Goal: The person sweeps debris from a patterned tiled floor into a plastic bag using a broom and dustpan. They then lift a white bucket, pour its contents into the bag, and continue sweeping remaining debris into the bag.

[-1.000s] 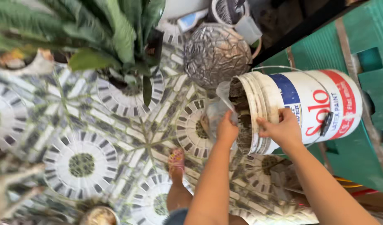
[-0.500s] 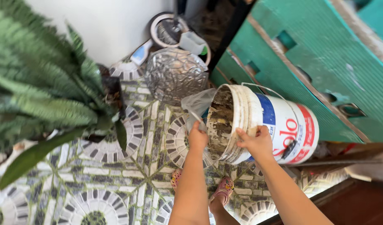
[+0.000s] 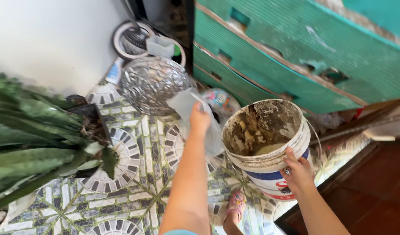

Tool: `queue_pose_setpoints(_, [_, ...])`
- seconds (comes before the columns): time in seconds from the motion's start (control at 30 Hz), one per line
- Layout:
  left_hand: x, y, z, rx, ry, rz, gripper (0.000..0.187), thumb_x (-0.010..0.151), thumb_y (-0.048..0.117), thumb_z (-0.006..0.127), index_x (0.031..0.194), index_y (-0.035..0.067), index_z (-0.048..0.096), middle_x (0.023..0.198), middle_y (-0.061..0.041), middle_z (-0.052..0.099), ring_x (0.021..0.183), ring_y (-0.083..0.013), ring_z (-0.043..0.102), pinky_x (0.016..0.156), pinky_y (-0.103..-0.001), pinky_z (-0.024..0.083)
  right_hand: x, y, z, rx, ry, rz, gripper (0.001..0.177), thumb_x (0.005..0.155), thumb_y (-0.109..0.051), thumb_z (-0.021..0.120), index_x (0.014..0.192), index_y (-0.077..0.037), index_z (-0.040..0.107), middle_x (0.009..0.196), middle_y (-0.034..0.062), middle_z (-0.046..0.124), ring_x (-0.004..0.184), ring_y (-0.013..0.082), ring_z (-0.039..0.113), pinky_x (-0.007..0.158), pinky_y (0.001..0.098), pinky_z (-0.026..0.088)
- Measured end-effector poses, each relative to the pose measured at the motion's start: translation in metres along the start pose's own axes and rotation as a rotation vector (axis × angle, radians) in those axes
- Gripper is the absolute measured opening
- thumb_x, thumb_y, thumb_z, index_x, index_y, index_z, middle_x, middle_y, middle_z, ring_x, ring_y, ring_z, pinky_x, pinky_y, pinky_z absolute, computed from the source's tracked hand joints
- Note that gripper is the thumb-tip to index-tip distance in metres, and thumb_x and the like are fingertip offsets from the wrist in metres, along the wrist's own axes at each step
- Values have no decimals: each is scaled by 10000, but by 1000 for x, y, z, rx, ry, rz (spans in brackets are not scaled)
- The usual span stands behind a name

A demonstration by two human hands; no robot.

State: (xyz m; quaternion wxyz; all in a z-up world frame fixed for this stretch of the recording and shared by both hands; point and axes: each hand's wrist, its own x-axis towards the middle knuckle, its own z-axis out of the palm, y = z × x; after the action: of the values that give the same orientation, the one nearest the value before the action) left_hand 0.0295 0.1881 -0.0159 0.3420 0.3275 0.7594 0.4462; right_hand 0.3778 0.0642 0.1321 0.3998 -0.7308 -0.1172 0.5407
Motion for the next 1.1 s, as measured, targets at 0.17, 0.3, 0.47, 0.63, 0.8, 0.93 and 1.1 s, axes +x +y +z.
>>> queue_pose_setpoints(0.17, [10,9,25,1,23,-2,531,795,57,668,1322,96,613,864,-148,746,801,-280,727,777,-397,559,12,29,-79,67,-102,60,302,948,-246,554,1249,-222,558,1161,-40,606,1053,166,541,945,474,442])
queue_pose_setpoints(0.3, [-6,30,18,-14,-3,-27,552,775,14,660,1320,88,613,802,-145,731,723,-241,705,706,-377,549,8,54,-119,149,-10,182,380,991,-455,443,1330,-292,495,1264,22,597,1092,210,557,944,470,433])
queue_pose_setpoints(0.47, [-13,68,2,15,-47,-122,599,773,-8,643,1359,91,569,825,-130,740,738,-210,729,710,-356,554,2,90,-116,13,-92,262,451,984,-473,506,1376,-250,488,1265,43,586,1079,232,544,873,488,432])
queue_pose_setpoints(0.63, [-6,76,-13,73,-108,-97,639,747,-42,653,1368,89,577,880,-133,742,755,-227,746,709,-360,559,-9,176,-65,-123,-148,403,444,956,-404,510,1384,-287,494,1266,44,609,1089,235,592,914,477,523])
queue_pose_setpoints(0.8, [3,67,-34,167,-204,6,691,708,-47,699,1375,74,561,904,-158,743,805,-235,725,739,-355,540,-29,281,24,-170,-354,407,494,958,-309,523,1444,-223,534,1188,72,581,988,235,544,852,497,552])
queue_pose_setpoints(0.93, [4,60,-42,65,-305,-14,617,801,-19,600,1408,74,539,892,-137,765,775,-212,749,745,-337,558,-35,346,125,-35,-469,461,531,949,-350,522,1477,-300,485,1292,57,624,1063,234,631,880,482,571])
queue_pose_setpoints(1.1, [21,50,-40,-29,-379,53,628,824,-20,609,1439,76,524,924,-92,763,782,-159,741,740,-308,563,3,411,233,-108,-520,535,579,959,-484,506,1504,-296,451,1369,32,564,1151,248,537,906,506,482])
